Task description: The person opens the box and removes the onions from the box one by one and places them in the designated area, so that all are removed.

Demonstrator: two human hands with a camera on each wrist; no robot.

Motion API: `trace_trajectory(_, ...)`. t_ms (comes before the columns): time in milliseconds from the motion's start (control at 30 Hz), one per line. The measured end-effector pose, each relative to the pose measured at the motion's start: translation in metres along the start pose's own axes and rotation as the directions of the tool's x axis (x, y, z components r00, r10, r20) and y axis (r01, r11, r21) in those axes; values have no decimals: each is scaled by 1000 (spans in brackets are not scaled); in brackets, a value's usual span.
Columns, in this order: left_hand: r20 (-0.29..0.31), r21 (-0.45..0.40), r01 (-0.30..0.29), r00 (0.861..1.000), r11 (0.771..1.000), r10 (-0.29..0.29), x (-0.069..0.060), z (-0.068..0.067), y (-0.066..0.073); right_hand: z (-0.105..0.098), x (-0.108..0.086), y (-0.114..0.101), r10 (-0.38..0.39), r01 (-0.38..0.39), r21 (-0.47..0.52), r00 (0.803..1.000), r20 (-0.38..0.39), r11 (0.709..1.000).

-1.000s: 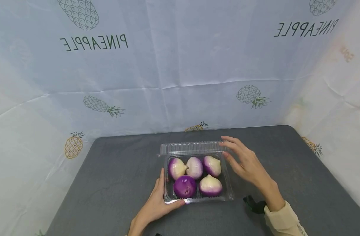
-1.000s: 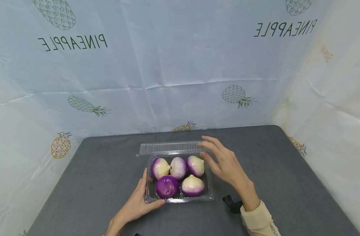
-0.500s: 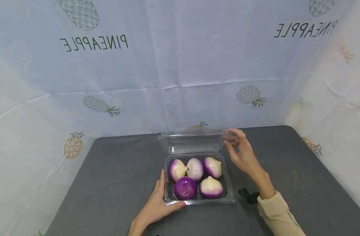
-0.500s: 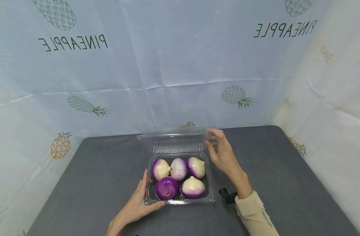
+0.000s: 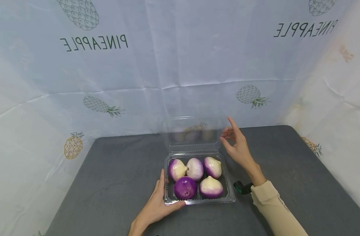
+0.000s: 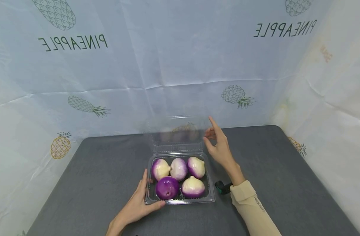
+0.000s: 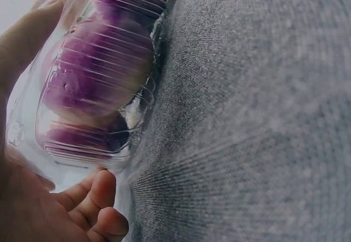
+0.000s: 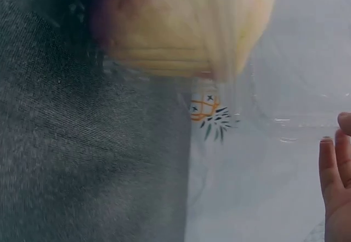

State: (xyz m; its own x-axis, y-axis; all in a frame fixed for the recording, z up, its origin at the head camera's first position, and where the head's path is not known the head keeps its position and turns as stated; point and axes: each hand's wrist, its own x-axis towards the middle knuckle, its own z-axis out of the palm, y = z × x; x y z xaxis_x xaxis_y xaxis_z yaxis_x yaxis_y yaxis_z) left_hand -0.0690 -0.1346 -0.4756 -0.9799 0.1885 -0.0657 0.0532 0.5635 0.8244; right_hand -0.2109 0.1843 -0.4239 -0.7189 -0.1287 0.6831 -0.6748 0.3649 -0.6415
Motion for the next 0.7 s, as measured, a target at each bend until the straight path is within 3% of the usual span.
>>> trace_trajectory(300,-13,37,-5,1000,999,5,0,0,1,9,5,15,156,-165,84,983,95,983)
trace_trajectory(533,-18,34,-14,1000,999,15,1,1,0,14,1,30,318,-341,134,933,166,930)
trace_trajectory(700,-18,24,5,1000,1000,-5,1,1,0,16,-4,37,377,-408,158,906,195,899)
